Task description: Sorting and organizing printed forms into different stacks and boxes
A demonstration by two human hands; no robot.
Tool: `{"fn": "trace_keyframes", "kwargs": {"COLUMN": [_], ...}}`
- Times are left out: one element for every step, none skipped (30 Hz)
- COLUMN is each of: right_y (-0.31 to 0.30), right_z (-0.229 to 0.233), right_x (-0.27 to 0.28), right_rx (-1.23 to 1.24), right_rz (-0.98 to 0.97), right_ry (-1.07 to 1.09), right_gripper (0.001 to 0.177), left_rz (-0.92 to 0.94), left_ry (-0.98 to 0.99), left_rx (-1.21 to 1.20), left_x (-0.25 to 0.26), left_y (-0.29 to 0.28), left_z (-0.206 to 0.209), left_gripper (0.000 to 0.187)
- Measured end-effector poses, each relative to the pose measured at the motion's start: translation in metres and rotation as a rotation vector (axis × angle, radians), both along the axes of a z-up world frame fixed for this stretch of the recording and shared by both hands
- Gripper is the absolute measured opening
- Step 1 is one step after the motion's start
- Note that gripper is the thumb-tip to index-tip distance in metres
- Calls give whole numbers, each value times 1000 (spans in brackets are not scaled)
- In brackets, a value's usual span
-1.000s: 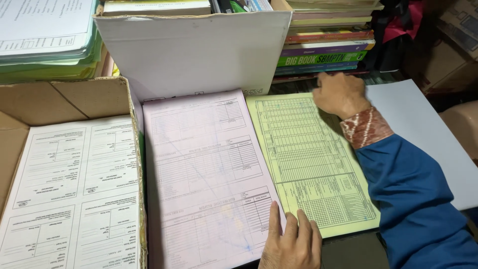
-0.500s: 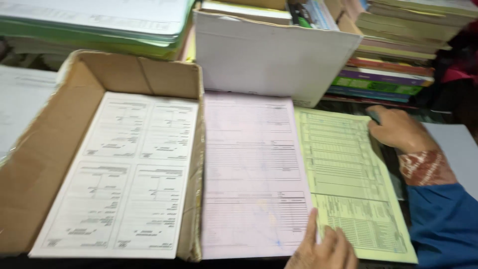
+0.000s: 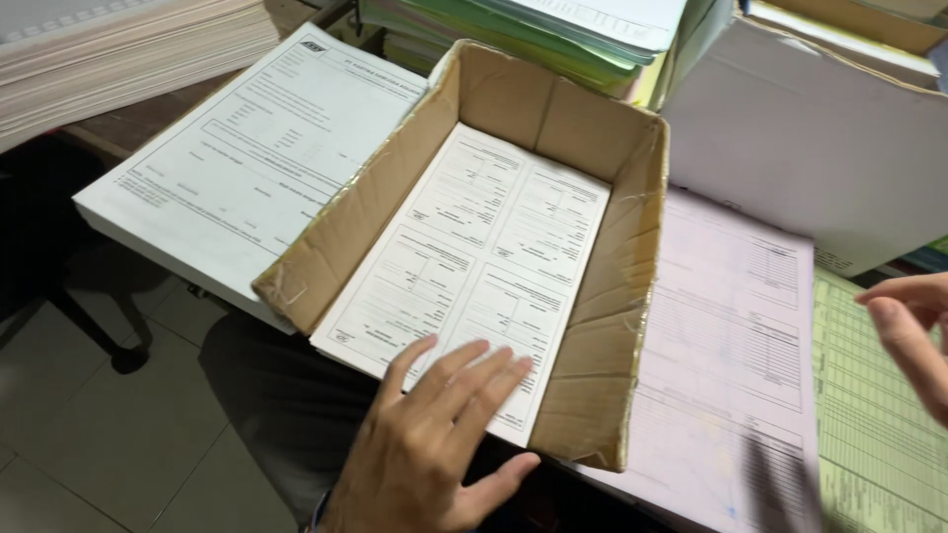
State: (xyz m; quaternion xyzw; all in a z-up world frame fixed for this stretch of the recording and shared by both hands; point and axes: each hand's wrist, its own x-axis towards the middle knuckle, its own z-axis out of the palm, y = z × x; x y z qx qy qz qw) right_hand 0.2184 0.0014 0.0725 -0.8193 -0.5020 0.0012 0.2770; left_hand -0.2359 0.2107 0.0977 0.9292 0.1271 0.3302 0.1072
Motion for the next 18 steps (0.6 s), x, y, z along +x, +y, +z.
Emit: {"fn": "trace_keyframes", "kwargs": {"right_y": [21,42,62,80,98,116,126,135,145,153,162,170,177,184,191,196,199,203], "right_z": [26,53,79,91,103,115,114,113,112,103,93,84,82,79,77,74,72,69], "right_x": [-41,-83,-124,-145,-166,-188,-196,-203,-211,-210,-209,-208,-216,-223,-229,-233,-236,-239], "right_rx": [-1,-10,-18,-18,9,37,40,-38,-116,-114,-213,-315,-312,-403,-493,-491,-459,-427], "right_rz": [5,78,150,154,298,443,445,469,492,494,605,714,718,740,761,762,798,832], "right_ry": [1,-120,-242,-240,-320,-398,-400,-477,-554,-556,-520,-482,-485,-470,-456,-458,-460,-460], "right_gripper": [33,17,10,10,7,6,6,9,14,14,22,37,37,39,41,41,39,37], "left_rz": [5,45,85,89,81,73,77,69,60,63,86,109,114,115,115,118,97,75], "left_ry": [1,125,249,250,222,194,192,64,-65,-67,-92,-117,-118,-83,-49,-50,-88,-125], "left_rx": [-1,13,27,26,82,138,141,85,30,32,20,9,11,5,0,3,-37,-76], "left_x": [-9,-17,-25,-30,-35,-40,-43,-46,-49,-53,-57,-60,-62,-63,-63,-64,-64,-64], "left_y": [3,7,10,7,6,4,4,4,4,7,9,12,15,17,20,21,22,22], "left_z": [-16,-33,-49,-55,-61,-67,-61,-55,-49,-47,-45,-43,-48,-54,-59,-54,-48,-43], "left_gripper": [62,89,116,116,104,93,93,51,21,21,19,17,17,25,42,42,24,14]}}
